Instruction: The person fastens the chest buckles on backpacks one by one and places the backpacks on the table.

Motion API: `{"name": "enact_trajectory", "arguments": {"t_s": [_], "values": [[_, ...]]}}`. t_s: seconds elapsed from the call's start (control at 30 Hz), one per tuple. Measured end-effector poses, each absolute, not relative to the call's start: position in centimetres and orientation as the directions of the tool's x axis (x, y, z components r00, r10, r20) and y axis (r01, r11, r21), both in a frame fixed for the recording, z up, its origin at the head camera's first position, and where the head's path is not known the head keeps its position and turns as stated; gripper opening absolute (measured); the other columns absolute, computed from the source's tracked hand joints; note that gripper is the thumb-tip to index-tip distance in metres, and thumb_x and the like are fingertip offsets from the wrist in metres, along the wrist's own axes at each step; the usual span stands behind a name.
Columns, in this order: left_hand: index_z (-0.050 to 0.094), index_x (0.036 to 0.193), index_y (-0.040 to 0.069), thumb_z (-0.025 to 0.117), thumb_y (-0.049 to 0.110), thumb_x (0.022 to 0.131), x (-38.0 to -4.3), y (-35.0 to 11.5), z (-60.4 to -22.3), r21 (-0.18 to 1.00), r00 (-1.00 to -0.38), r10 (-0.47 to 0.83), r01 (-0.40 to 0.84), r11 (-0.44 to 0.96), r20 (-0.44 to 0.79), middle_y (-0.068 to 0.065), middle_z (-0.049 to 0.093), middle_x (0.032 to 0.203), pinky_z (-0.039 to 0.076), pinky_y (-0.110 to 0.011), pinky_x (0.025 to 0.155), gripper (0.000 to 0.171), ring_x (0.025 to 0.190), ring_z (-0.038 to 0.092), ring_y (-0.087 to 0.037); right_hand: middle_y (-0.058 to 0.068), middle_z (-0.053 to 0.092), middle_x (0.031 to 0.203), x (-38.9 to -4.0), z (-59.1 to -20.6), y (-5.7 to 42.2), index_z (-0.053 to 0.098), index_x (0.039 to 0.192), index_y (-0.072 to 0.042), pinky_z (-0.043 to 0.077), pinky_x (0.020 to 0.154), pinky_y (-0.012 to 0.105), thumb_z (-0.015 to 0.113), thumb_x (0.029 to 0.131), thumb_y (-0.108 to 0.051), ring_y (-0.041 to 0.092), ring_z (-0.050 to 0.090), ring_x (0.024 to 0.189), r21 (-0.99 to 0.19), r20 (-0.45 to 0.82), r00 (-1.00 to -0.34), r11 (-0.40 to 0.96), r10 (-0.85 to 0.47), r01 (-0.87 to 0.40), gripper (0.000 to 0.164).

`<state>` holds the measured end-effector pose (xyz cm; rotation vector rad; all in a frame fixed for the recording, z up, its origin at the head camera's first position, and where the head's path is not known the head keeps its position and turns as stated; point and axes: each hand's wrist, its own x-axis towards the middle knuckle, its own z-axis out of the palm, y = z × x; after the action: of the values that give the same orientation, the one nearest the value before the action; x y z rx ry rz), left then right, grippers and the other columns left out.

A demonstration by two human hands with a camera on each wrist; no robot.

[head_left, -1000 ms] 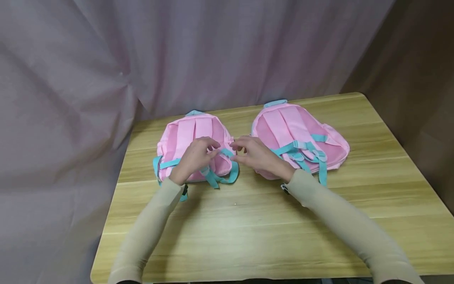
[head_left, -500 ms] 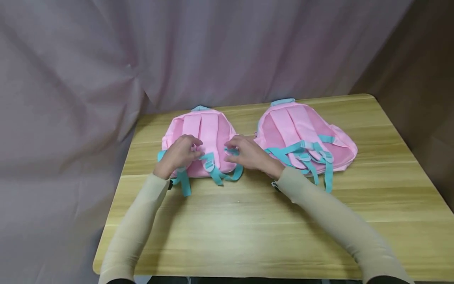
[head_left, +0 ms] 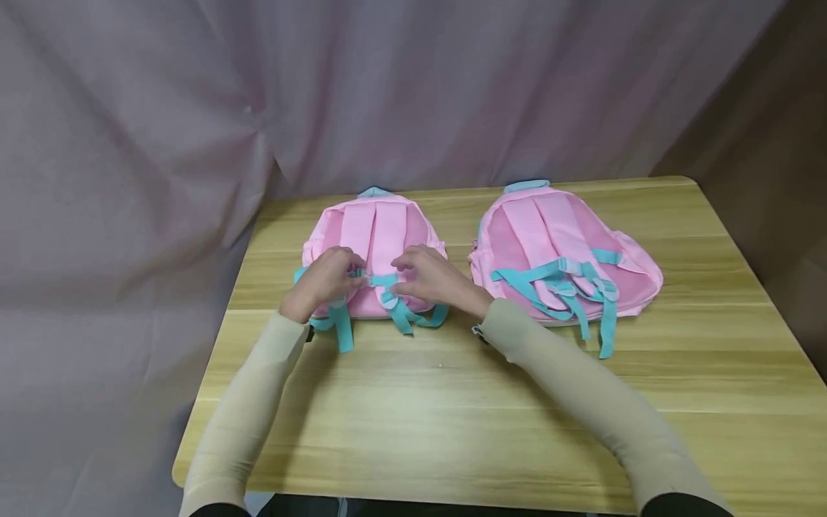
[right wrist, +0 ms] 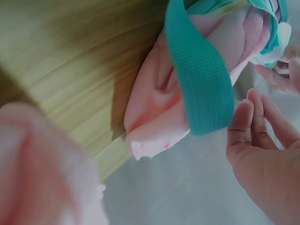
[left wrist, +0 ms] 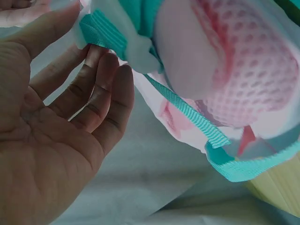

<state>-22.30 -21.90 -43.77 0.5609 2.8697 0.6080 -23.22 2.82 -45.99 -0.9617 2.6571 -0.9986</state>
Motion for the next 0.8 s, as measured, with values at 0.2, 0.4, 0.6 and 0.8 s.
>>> {"name": "enact_trajectory", "arguments": {"t_s": [0.2, 0.4, 0.6, 0.8], "values": [[0.084, 0.114, 0.001, 0.088, 0.014, 0.092, -22.5, -22.5, -43.9, 0.398, -0.909, 0.414, 0.362, 0.843, -0.051, -0.013, 0.079, 0.100, 0.058, -0.044, 0.088, 0.025, 0.091, 0.066, -0.025, 0.020, 0.078, 0.128, -23.9, -46.3, 1.1, 0.075, 0.132, 0.005, 0.058, 0.108, 0.044, 0.085, 0.093, -0.023, 0.032, 0.071, 0.118, -0.612, 0.075, -0.763, 0.574, -0.642, -0.544, 0.049], [0.082, 0.116, -0.001, 0.087, 0.011, 0.092, -22.4, -23.1, -43.9, 0.431, -0.919, 0.391, 0.333, 0.839, -0.051, -0.017, 0.082, 0.107, 0.060, -0.046, 0.094, 0.028, 0.098, 0.071, -0.028, 0.011, 0.074, 0.101, -24.4, -46.7, -0.5, 0.081, 0.111, -0.001, 0.053, 0.086, 0.034, 0.084, 0.094, -0.021, 0.020, 0.060, 0.092, -0.611, 0.044, -0.751, 0.577, -0.659, -0.542, 0.027], [0.080, 0.120, -0.003, 0.082, 0.008, 0.096, -22.2, -23.6, -44.0, 0.456, -0.929, 0.368, 0.310, 0.834, -0.042, -0.020, 0.080, 0.109, 0.061, -0.048, 0.095, 0.026, 0.098, 0.071, -0.030, -0.004, 0.036, 0.070, -25.3, -48.2, -1.7, 0.050, 0.068, -0.013, 0.035, 0.070, 0.029, 0.082, 0.096, -0.021, 0.015, 0.038, 0.072, -0.629, 0.026, -0.748, 0.570, -0.663, -0.528, 0.043], [0.081, 0.118, -0.003, 0.081, 0.009, 0.097, -22.0, -23.9, -44.2, 0.480, -0.934, 0.355, 0.300, 0.825, -0.026, -0.018, 0.079, 0.103, 0.061, -0.046, 0.089, 0.024, 0.093, 0.069, -0.028, -0.001, 0.036, 0.073, -24.9, -47.8, -2.6, 0.047, 0.067, -0.014, 0.037, 0.072, 0.031, 0.081, 0.096, -0.018, 0.019, 0.040, 0.076, -0.607, -0.012, -0.771, 0.617, -0.636, -0.500, 0.045]]}}
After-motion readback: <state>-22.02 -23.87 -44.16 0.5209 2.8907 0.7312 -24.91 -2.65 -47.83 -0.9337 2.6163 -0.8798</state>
